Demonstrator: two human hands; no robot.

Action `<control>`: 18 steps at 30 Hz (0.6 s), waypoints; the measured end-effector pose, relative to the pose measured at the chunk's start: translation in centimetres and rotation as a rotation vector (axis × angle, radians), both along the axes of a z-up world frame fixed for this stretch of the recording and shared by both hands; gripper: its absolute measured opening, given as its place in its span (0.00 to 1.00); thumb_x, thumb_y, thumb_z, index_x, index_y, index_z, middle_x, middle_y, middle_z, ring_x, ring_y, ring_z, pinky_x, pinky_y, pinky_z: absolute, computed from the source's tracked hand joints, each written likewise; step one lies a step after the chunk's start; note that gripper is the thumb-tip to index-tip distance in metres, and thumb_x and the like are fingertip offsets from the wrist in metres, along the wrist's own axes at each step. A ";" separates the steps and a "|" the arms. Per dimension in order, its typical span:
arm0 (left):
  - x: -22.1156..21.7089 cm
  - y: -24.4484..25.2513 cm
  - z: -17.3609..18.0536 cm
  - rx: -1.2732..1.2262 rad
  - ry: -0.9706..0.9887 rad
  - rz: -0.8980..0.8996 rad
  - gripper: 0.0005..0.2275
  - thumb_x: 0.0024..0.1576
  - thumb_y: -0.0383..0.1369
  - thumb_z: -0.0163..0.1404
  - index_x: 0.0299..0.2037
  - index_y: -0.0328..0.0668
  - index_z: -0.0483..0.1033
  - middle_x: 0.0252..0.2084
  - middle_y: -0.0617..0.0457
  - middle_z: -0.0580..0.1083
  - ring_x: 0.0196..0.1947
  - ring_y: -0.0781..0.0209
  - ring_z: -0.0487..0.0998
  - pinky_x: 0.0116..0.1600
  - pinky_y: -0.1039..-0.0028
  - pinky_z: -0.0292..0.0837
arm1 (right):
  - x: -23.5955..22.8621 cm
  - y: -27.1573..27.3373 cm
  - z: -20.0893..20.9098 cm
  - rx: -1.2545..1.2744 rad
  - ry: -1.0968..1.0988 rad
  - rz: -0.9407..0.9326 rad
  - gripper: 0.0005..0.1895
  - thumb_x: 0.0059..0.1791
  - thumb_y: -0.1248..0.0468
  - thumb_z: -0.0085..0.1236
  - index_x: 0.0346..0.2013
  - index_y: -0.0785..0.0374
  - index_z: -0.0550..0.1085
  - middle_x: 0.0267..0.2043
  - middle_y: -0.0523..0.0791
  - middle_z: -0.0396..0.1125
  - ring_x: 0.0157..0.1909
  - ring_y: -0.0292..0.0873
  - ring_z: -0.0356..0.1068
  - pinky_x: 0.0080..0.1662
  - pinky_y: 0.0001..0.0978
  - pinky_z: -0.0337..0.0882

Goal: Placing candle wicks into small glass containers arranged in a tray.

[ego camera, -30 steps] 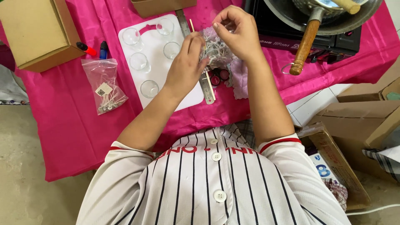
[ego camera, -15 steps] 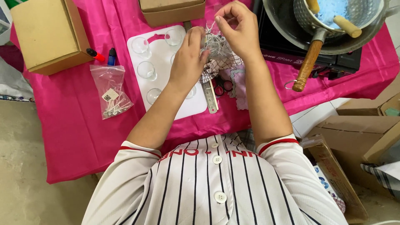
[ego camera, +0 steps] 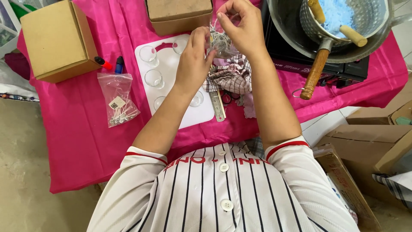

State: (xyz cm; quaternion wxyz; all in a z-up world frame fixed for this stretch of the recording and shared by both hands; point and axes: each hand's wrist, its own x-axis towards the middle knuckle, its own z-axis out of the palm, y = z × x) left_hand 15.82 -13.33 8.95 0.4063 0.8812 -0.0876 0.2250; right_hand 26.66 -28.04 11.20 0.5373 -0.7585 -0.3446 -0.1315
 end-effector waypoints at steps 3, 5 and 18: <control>0.5 0.0 -0.1 0.011 0.060 -0.020 0.20 0.55 0.17 0.58 0.48 0.42 0.59 0.44 0.47 0.67 0.36 0.54 0.72 0.39 0.63 0.70 | 0.9 0.0 -1.4 -0.065 0.031 -0.050 0.05 0.52 0.69 0.60 0.31 0.58 0.76 0.31 0.38 0.70 0.32 0.31 0.65 0.37 0.25 0.66; 1.1 0.0 -0.6 0.024 0.132 -0.016 0.20 0.54 0.18 0.58 0.47 0.42 0.58 0.45 0.45 0.69 0.38 0.48 0.74 0.37 0.61 0.69 | 1.2 -0.2 -2.4 -0.091 0.065 -0.049 0.05 0.52 0.69 0.59 0.31 0.58 0.76 0.33 0.39 0.70 0.33 0.32 0.66 0.38 0.25 0.68; 3.7 -0.5 -2.5 0.145 0.219 0.001 0.18 0.55 0.17 0.56 0.46 0.39 0.59 0.42 0.40 0.70 0.36 0.38 0.77 0.33 0.55 0.69 | 2.7 -1.3 -6.4 -0.050 0.094 -0.089 0.03 0.52 0.71 0.59 0.34 0.61 0.76 0.36 0.42 0.71 0.36 0.34 0.69 0.39 0.25 0.72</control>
